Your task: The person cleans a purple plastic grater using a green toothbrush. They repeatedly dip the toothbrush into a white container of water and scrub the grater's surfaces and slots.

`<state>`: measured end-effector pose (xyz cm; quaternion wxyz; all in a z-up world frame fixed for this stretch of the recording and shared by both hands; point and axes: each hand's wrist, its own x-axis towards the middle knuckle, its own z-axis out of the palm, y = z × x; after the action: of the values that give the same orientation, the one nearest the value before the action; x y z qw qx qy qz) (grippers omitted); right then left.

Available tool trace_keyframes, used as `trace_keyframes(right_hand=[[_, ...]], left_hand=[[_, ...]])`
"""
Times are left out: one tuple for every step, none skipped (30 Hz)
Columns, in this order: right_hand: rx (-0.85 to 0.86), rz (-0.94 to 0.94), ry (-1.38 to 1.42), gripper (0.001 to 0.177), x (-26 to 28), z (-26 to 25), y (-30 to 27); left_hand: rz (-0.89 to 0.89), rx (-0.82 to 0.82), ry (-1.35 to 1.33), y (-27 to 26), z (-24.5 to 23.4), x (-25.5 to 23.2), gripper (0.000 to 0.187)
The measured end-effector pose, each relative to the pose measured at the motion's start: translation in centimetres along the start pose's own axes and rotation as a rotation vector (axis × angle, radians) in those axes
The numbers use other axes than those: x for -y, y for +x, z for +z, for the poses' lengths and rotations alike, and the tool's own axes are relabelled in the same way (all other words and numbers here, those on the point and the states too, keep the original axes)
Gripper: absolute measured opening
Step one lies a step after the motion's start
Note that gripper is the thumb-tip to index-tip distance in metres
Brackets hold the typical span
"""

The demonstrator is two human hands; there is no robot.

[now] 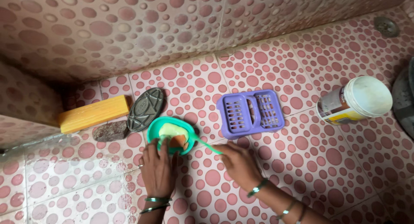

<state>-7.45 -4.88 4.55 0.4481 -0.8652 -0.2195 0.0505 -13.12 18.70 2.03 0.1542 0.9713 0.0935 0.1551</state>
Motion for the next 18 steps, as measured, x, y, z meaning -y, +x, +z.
trace_keyframes(right_hand=[[0.044, -0.003, -0.043, 0.038, 0.4, 0.8, 0.2], [0.086, -0.008, -0.086, 0.036, 0.7, 1.5, 0.6], [0.129, -0.014, -0.129, 0.034, 0.9, 2.1, 0.9], [0.122, -0.015, -0.171, 0.034, 0.8, 2.5, 1.3], [0.114, -0.015, -0.212, 0.035, 0.6, 2.9, 1.6], [0.109, -0.015, -0.254, 0.036, 0.3, 3.2, 1.7], [0.099, -0.047, -0.237, 0.034, 0.1, 3.4, 1.6], [0.085, -0.083, -0.221, 0.032, -0.2, 3.5, 1.7], [0.072, -0.119, -0.205, 0.03, -0.5, 3.6, 1.6], [0.06, -0.127, -0.154, 0.031, -0.7, 3.7, 1.6], [0.049, -0.134, -0.104, 0.031, -0.8, 3.7, 1.4], [0.04, -0.139, -0.054, 0.032, -0.9, 3.7, 1.2], [0.021, -0.143, -0.035, 0.033, -0.9, 3.7, 1.2], [0.002, -0.149, -0.016, 0.034, -0.9, 3.8, 1.3], [-0.016, -0.154, 0.004, 0.034, -0.8, 3.8, 1.6], [-0.032, -0.161, -0.003, 0.035, -0.6, 4.0, 1.9], [-0.047, -0.168, -0.009, 0.036, -0.5, 4.0, 2.4], [-0.067, -0.174, -0.017, 0.037, -0.4, 4.0, 2.9]], left_hand=[[-0.024, -0.031, -0.035, -0.2, 0.0, 0.4, 0.061], [-0.015, -0.033, -0.037, -0.1, 0.1, 0.8, 0.068], [-0.007, -0.034, -0.039, 0.1, 0.3, 1.2, 0.075], [0.003, -0.033, -0.044, 0.1, 0.5, 1.5, 0.083], [-0.024, -0.017, -0.042, 0.2, 0.7, 1.8, 0.088], [-0.052, 0.0, -0.041, 0.4, 1.0, 2.0, 0.093], [-0.08, 0.016, -0.04, 0.4, 1.1, 2.2, 0.098], [-0.081, 0.016, -0.076, 0.6, 1.2, 2.4, 0.1], [-0.081, 0.016, -0.113, 0.8, 1.3, 2.4, 0.103], [-0.081, 0.016, -0.147, 1.0, 1.3, 2.5, 0.105], [-0.087, 0.023, -0.164, 1.1, 1.2, 2.6, 0.105], [-0.094, 0.034, -0.182, 1.2, 1.2, 2.5, 0.105], [-0.102, 0.044, -0.2, 1.2, 1.1, 2.4, 0.105], [-0.13, 0.063, -0.244, 1.3, 1.0, 2.4, 0.104], [-0.159, 0.081, -0.288, 1.4, 0.9, 2.4, 0.103], [-0.189, 0.102, -0.331, 1.3, 0.8, 2.4, 0.102], [-0.194, 0.098, -0.343, 1.3, 0.8, 2.3, 0.103], [-0.195, 0.094, -0.355, 1.4, 0.8, 2.3, 0.104]])
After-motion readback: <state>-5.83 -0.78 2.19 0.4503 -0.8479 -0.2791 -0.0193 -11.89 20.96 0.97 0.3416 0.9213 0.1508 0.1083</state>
